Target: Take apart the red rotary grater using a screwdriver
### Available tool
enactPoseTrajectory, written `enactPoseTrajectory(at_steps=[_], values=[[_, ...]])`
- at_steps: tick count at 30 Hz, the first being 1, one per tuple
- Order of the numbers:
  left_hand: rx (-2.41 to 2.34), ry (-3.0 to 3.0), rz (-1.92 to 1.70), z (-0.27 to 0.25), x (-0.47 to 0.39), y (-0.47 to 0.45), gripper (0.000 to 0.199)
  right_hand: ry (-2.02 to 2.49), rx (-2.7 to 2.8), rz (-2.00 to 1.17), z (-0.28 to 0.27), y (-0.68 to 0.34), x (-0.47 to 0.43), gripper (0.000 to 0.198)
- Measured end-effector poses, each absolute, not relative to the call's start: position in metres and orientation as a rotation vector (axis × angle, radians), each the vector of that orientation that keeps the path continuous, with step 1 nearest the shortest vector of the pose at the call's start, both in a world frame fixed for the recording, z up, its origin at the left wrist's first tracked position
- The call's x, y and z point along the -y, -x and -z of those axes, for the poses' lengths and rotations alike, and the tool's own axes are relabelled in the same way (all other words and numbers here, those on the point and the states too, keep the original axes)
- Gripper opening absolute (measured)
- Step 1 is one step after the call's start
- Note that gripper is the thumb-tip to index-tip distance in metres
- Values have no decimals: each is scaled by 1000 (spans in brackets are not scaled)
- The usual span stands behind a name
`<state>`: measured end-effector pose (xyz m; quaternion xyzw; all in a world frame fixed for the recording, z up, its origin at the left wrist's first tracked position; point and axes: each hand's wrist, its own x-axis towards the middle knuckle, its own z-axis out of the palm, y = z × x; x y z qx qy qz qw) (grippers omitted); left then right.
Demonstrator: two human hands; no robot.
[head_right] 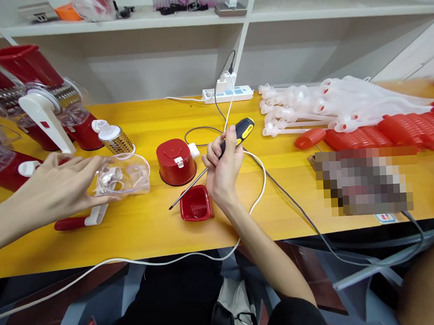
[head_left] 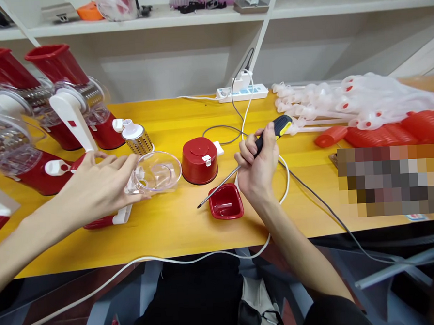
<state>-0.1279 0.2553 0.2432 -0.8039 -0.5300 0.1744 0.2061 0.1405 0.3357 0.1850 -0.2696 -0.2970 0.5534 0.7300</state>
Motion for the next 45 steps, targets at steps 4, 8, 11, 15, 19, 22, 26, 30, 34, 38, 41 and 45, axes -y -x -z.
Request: enactPoseTrajectory(at_steps=[4, 8, 11, 15, 19, 22, 26, 30, 34, 38, 41, 45], values=[[1745, 2344, -308, -228, -255, 143, 46, 575, 599, -1127, -192, -144, -342, 46], [1973, 2479, 368, -204, -250, 160, 73, 612, 568, -955, -203, -148, -355, 46], [1942, 2529, 696, -194, -252, 164, 76, 655, 582, -827, -210, -149, -361, 52], [1735, 2612, 758, -191, -268, 166, 70, 684, 610, -769, -209, -154, -363, 57], [1528, 2702, 733, -185, -284, 171, 67, 662, 695, -934, -201, -162, -364, 50], [1498, 2670, 848, -176, -284, 175, 68, 656, 715, -951, -196, -164, -365, 42], [1509, 2599, 964, -165, -277, 177, 68, 633, 729, -931, -195, -158, -362, 30], [1400, 2539, 884, -163, -276, 176, 68, 642, 740, -968, -196, -154, -356, 24], [1369, 2534, 886, -161, -277, 174, 66, 657, 796, -997, -196, -151, -352, 29], [1400, 2569, 953, -157, -276, 174, 66, 648, 815, -989, -197, -149, -348, 30], [1425, 2553, 929, -157, -275, 173, 68, 644, 833, -984, -197, -149, -346, 30], [1380, 2583, 930, -162, -276, 168, 65, 609, 848, -981, -197, -148, -344, 25]])
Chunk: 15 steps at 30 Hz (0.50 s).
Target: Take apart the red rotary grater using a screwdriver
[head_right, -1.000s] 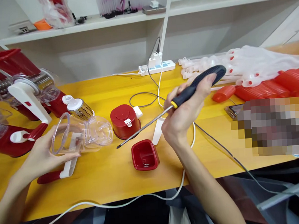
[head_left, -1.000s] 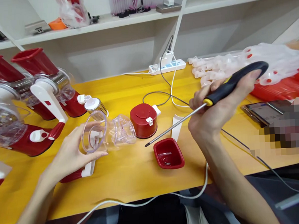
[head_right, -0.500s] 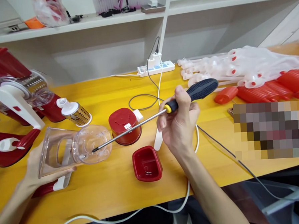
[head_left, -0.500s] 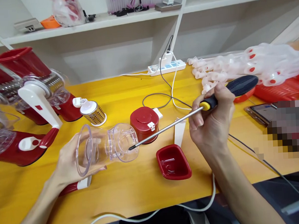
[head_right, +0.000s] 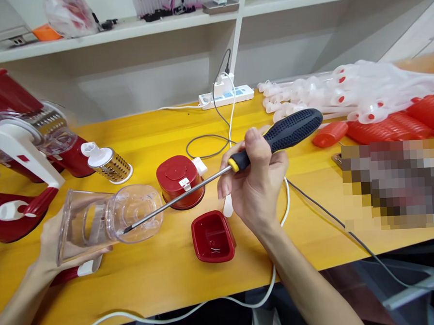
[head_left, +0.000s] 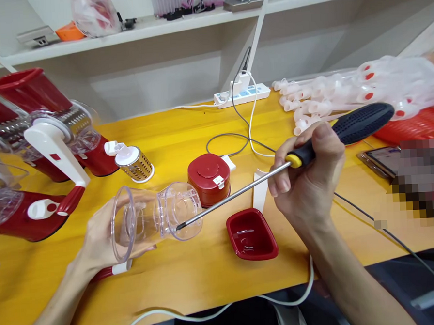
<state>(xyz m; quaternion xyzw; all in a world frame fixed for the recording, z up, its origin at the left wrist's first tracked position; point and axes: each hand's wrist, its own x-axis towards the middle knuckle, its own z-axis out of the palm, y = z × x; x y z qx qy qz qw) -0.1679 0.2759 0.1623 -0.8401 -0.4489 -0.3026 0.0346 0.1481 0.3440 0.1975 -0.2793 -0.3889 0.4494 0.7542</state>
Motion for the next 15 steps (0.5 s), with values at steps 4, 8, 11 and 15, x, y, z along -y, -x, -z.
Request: enactPoseTrajectory(at_steps=[4, 8, 11, 15], values=[[1400, 2544, 945, -161, -276, 171, 68, 503, 910, -971, -199, -150, -341, 20], [1495, 2522, 935, -155, -274, 177, 69, 403, 1020, -947, -203, -155, -338, 18], [1499, 2557, 976, -153, -274, 179, 66, 383, 1022, -939, -205, -157, -337, 21], [1496, 2544, 976, -153, -275, 179, 68, 418, 1014, -971, -206, -157, -335, 22]])
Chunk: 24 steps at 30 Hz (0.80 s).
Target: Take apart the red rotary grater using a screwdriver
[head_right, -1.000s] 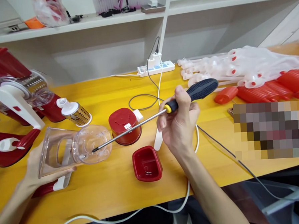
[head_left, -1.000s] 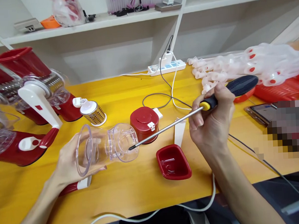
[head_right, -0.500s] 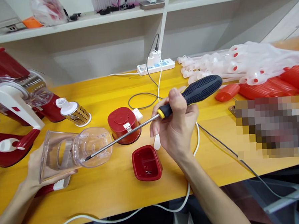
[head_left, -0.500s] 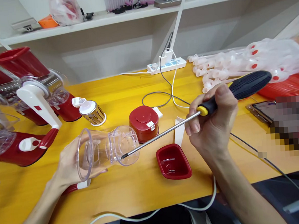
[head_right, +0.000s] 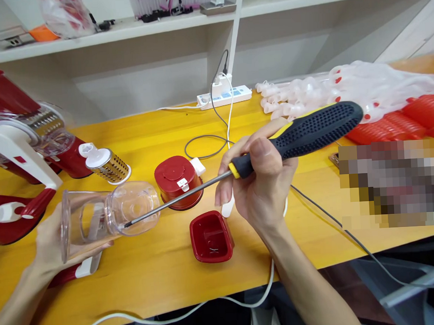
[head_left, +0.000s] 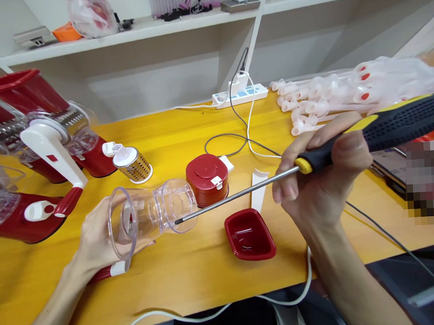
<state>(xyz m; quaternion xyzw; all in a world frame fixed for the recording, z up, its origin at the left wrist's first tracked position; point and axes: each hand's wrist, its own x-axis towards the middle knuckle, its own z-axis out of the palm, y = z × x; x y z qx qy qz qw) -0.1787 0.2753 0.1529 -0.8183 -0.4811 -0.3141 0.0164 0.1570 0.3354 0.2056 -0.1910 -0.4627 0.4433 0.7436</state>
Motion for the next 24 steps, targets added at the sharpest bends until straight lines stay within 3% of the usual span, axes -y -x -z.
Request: enactPoseTrajectory(at_steps=[11, 16, 21, 24], values=[[1556, 2441, 1045, -165, -273, 169, 61, 430, 1086, -1027, -207, -161, -344, 24], [1890, 2353, 1094, -165, -272, 167, 64, 483, 1011, -1085, -207, -163, -349, 25], [1900, 2307, 1187, -161, -269, 169, 68, 454, 1020, -1026, -206, -163, -347, 28], [1845, 2324, 1048, -156, -267, 175, 73, 425, 1062, -1038, -207, -162, -344, 26]])
